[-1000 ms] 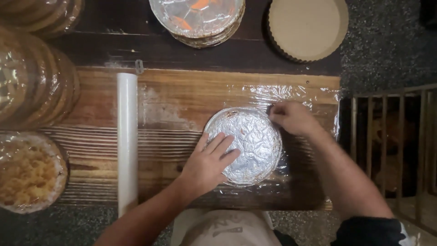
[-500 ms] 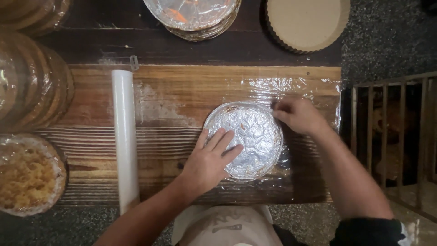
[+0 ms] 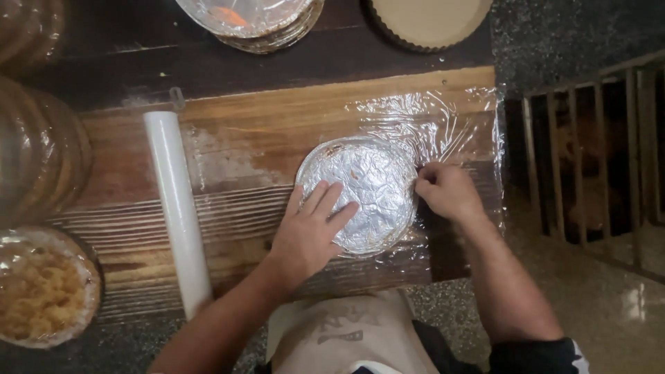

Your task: The person wraps multiple round pies in plastic wrap on a wooden board. They pull a sheet of wrap, place a pie on it, fold the wrap around the pie, and stack the wrapped pies. The process repeats for several pies.

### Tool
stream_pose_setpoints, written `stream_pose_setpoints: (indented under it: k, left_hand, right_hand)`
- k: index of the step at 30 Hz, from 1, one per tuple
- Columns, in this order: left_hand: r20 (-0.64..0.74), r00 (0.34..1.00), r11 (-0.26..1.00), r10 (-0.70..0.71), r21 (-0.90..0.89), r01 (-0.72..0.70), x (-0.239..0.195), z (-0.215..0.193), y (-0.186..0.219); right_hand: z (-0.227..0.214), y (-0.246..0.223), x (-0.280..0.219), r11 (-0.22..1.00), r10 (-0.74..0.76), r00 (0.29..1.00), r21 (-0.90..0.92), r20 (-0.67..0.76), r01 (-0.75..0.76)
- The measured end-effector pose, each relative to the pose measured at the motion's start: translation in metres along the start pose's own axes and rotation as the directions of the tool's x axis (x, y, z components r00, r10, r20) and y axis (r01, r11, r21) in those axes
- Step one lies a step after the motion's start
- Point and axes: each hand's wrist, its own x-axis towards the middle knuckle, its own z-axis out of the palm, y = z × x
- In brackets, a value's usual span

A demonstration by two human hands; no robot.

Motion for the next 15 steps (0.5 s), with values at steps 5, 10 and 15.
stream_pose_setpoints:
  k: [5, 10, 15]
  left_hand:
    - [0.032, 0.999, 1.000, -0.002, 0.004, 0.002, 0.000, -0.006, -0.001]
    - [0.099, 0.995, 1.000, -0.010, 0.005, 0.009, 0.000, -0.012, 0.000]
    - [0.097, 0.995, 1.000, -0.005, 0.025, 0.002, 0.000, -0.015, 0.001]
  right_hand:
    - [-0.004, -0.005, -0.010, 0.979, 0.048, 0.998, 0.200, -0.047, -0.038]
    - [0.003, 0.012, -0.007, 0.985, 0.049, 0.998, 0.170, -0.024, -0.045]
    - [-0.006, -0.002, -0.027, 0.948, 0.092, 0.996, 0.305, 0.007, -0.090]
